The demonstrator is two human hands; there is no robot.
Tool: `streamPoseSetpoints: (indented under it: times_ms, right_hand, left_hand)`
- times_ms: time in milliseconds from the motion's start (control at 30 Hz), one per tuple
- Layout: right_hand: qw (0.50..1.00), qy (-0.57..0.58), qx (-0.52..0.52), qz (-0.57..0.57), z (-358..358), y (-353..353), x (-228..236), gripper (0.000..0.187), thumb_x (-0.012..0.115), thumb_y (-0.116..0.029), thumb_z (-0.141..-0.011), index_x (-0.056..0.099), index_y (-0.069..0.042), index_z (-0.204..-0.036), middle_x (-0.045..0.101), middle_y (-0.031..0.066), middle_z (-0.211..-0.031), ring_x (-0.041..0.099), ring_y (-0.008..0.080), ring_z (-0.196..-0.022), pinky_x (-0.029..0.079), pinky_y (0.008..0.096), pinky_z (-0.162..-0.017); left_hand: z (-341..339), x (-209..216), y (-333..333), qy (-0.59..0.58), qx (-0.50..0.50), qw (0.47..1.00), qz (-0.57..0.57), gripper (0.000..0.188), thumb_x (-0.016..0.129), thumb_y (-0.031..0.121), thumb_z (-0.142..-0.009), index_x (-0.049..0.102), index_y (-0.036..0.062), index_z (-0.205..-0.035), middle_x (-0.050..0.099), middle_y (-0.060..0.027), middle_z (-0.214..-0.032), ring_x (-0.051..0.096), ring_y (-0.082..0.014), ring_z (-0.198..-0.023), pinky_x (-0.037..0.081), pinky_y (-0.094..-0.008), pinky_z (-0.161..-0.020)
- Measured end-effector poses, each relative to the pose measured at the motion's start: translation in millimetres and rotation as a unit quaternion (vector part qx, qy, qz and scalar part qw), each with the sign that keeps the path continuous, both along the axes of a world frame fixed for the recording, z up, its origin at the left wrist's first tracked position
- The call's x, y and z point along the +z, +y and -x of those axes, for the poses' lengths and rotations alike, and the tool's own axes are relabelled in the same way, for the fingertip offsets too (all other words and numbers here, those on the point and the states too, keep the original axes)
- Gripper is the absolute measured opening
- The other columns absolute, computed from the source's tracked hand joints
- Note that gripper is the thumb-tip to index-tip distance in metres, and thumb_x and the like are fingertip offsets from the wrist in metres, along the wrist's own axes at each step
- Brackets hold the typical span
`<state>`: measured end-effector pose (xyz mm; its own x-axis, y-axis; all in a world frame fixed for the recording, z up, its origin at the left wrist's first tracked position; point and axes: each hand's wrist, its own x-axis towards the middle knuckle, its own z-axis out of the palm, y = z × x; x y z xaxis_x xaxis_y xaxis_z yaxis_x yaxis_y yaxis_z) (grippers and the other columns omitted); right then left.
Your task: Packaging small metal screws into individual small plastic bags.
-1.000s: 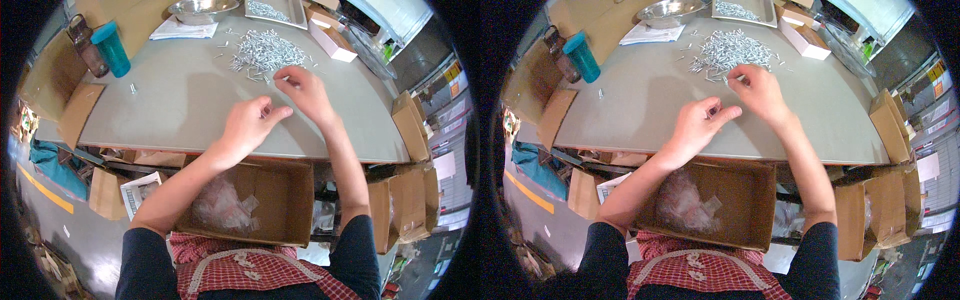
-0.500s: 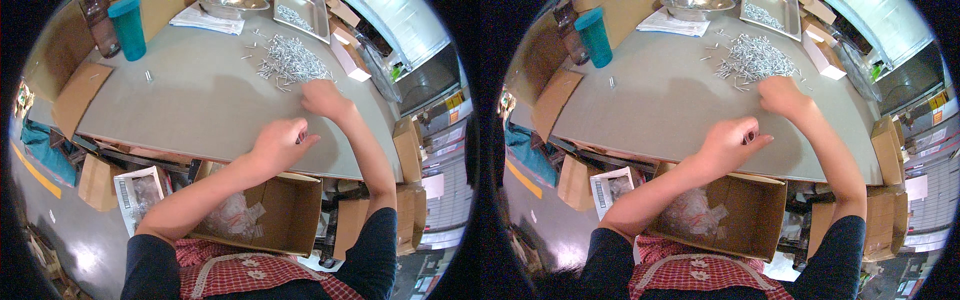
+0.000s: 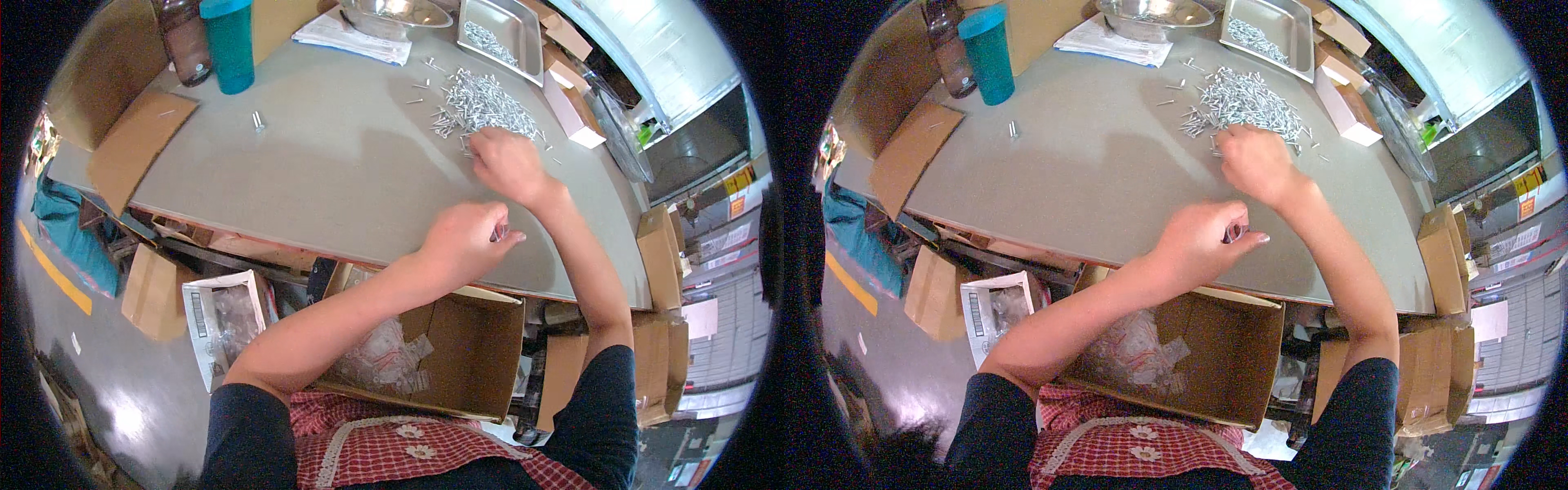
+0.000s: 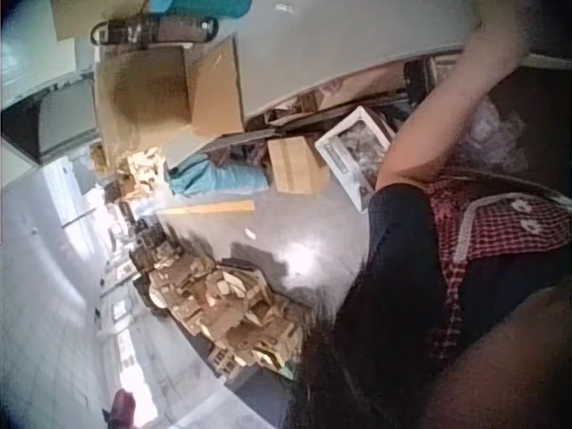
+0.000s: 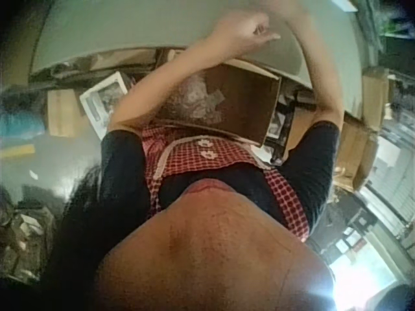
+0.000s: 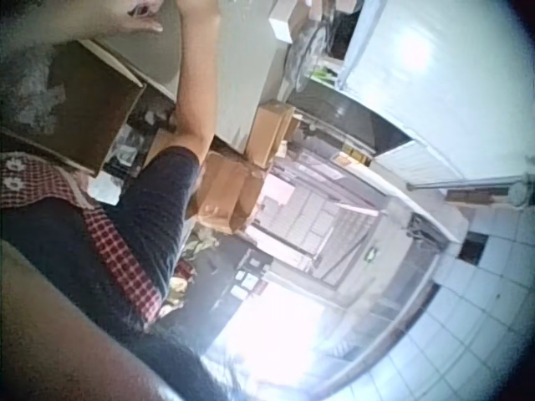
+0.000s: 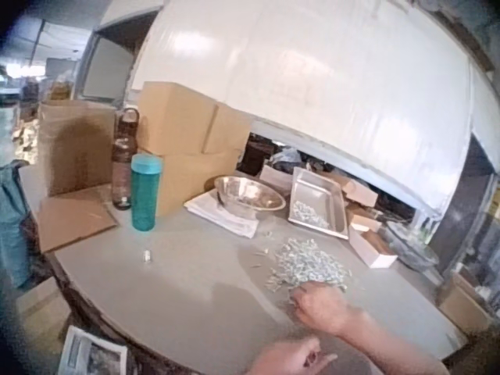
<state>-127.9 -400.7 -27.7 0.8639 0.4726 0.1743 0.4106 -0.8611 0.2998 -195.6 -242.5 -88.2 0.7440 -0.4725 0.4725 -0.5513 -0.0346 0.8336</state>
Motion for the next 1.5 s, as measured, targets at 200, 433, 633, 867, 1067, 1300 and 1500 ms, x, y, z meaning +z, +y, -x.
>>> streamPoseSetpoints:
  times_ms: [200, 433, 633, 867, 1067, 1300, 1500]
  right_hand:
    - [0.992, 0.047, -0.047, 0.103, -10.3, -2.6, 8.1, 0.015, 0.068, -0.013, -0.075, 0.070, -0.001, -0.083, 0.071, 0.0176, -0.087, 0.072, 0.0358, -0.086, 0.059, 0.0468, -0.076]
    - [0.997, 0.005, -0.025, 0.073, 0.0, -24.8, 2.2, 0.017, 0.068, -0.015, -0.073, 0.073, -0.001, -0.082, 0.072, 0.0193, -0.085, 0.072, 0.0374, -0.082, 0.059, 0.0487, -0.074]
    - [0.976, 0.162, -0.126, 0.073, 23.7, -28.4, 20.5, 0.020, 0.067, -0.022, -0.072, 0.067, -0.002, -0.078, 0.071, 0.0196, -0.090, 0.067, 0.0399, -0.084, 0.052, 0.0516, -0.075]
    - [0.852, 0.189, -0.059, -0.485, 84.1, -33.0, 19.1, 0.013, 0.069, -0.005, -0.079, 0.066, -0.001, -0.091, 0.067, 0.0059, -0.088, 0.064, 0.0220, -0.088, 0.050, 0.0354, -0.087]
    - [0.796, 0.145, 0.110, -0.578, 104.5, -15.0, 7.1, 0.020, 0.071, 0.002, -0.080, 0.067, -0.004, -0.098, 0.065, 0.0063, -0.108, 0.059, 0.0199, -0.110, 0.043, 0.0349, -0.100]
    - [0.800, 0.119, 0.107, -0.578, 117.7, -16.7, 16.1, 0.024, 0.075, -0.001, -0.079, 0.071, -0.006, -0.102, 0.067, 0.0080, -0.116, 0.058, 0.0252, -0.119, 0.042, 0.0394, -0.105]
    - [0.914, 0.077, 0.208, -0.339, 123.2, -20.3, 31.0, 0.029, 0.076, -0.001, -0.076, 0.070, -0.008, -0.104, 0.066, 0.0087, -0.125, 0.055, 0.0304, -0.124, 0.041, 0.0440, -0.108]
  left_hand:
    - [-0.5, -4.0, -0.5, -0.015, -0.013, 1.000, 0.016, 0.038, 0.077, 0.033, -0.086, 0.057, 0.0029, -0.075, 0.061, -0.0183, -0.070, 0.060, -0.0356, -0.061, 0.046, -0.0432, -0.056]
    - [0.0, -0.6, -1.3, -0.003, -0.026, 1.000, -0.014, 0.037, 0.079, 0.033, -0.084, 0.058, 0.0030, -0.076, 0.060, -0.0176, -0.069, 0.059, -0.0340, -0.060, 0.046, -0.0425, -0.056]
    - [-2.2, -2.3, 0.2, 0.023, -0.018, 0.999, -0.030, 0.041, 0.081, 0.035, -0.082, 0.058, 0.0026, -0.075, 0.061, -0.0156, -0.068, 0.056, -0.0276, -0.059, 0.047, -0.0382, -0.058]
    - [-3.6, 0.8, 0.8, 0.054, -0.036, 0.998, -0.014, 0.039, 0.083, 0.034, -0.082, 0.060, 0.0040, -0.073, 0.062, -0.0078, -0.065, 0.057, -0.0149, -0.060, 0.048, -0.0343, -0.060]
    - [-7.0, -2.4, 2.3, 0.099, -0.073, 0.992, -0.024, 0.026, 0.082, 0.027, -0.085, 0.069, 0.0047, -0.080, 0.069, -0.0013, -0.071, 0.063, -0.0070, -0.069, 0.049, -0.0274, -0.063]
    - [-0.8, 21.1, 8.8, 0.118, -0.084, 0.989, -0.040, 0.036, 0.085, 0.034, -0.079, 0.069, 0.0021, -0.077, 0.067, -0.0087, -0.066, 0.064, -0.0151, -0.059, 0.049, -0.0329, -0.057]
    - [5.3, 21.1, 10.1, 0.163, -0.183, 0.969, -0.036, 0.028, 0.083, 0.031, -0.084, 0.073, 0.0049, -0.084, 0.068, 0.0017, -0.072, 0.060, -0.0070, -0.069, 0.047, -0.0267, -0.062]
